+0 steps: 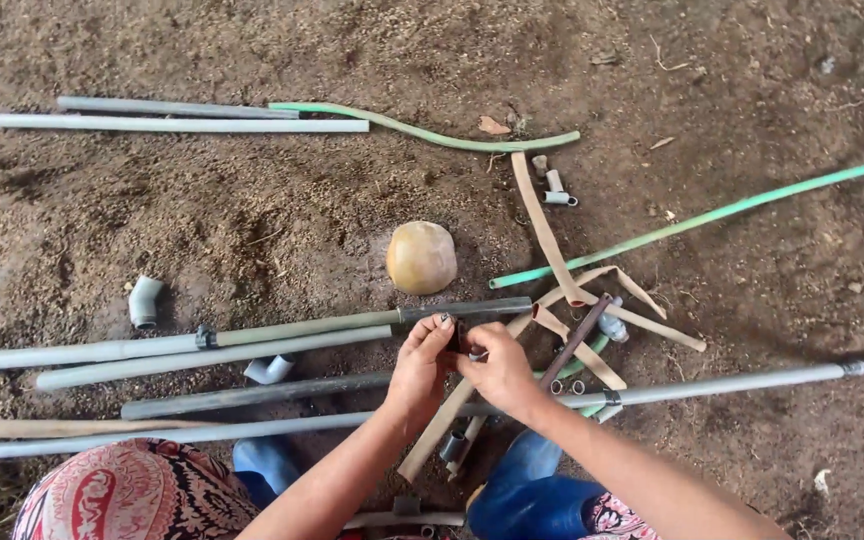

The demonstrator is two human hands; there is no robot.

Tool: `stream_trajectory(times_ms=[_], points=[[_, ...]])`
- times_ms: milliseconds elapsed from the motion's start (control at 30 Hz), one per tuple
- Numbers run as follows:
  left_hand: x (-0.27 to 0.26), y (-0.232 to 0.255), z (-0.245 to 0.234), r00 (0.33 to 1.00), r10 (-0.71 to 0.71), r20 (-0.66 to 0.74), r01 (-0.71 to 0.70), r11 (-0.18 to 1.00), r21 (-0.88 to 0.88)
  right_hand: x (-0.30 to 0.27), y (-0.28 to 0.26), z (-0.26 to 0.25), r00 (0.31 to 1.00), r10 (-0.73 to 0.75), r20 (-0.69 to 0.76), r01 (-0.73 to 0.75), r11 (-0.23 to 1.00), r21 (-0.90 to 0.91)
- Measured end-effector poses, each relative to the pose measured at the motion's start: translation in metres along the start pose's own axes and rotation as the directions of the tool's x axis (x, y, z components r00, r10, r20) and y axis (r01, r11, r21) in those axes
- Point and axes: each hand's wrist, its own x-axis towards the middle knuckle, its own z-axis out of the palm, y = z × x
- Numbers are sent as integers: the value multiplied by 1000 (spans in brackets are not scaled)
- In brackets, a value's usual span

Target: The person assembles a pipe structure on the ground by connecting various pipe segments and fittings. They use a coconut shell as a temporary support and secure the joints with black tape.

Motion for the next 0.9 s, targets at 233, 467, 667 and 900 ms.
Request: stream_trajectory(times_ms=[233, 467, 667, 900], points=[[-2, 14, -19, 986, -66, 150, -22, 855, 519, -7, 12, -90, 993, -118, -27, 106, 953, -285], [71, -6, -66, 914, 165, 370, -201, -606, 769, -24, 22, -191, 897, 347, -272, -342, 937, 66], [114, -21, -82, 942, 19, 336, -174, -826, 536, -8, 53, -190, 911, 309, -273, -323, 946, -7], [127, 36, -141, 951, 88, 296, -88, -841, 534, 6, 90, -176, 959, 217, -182, -258, 934, -248]])
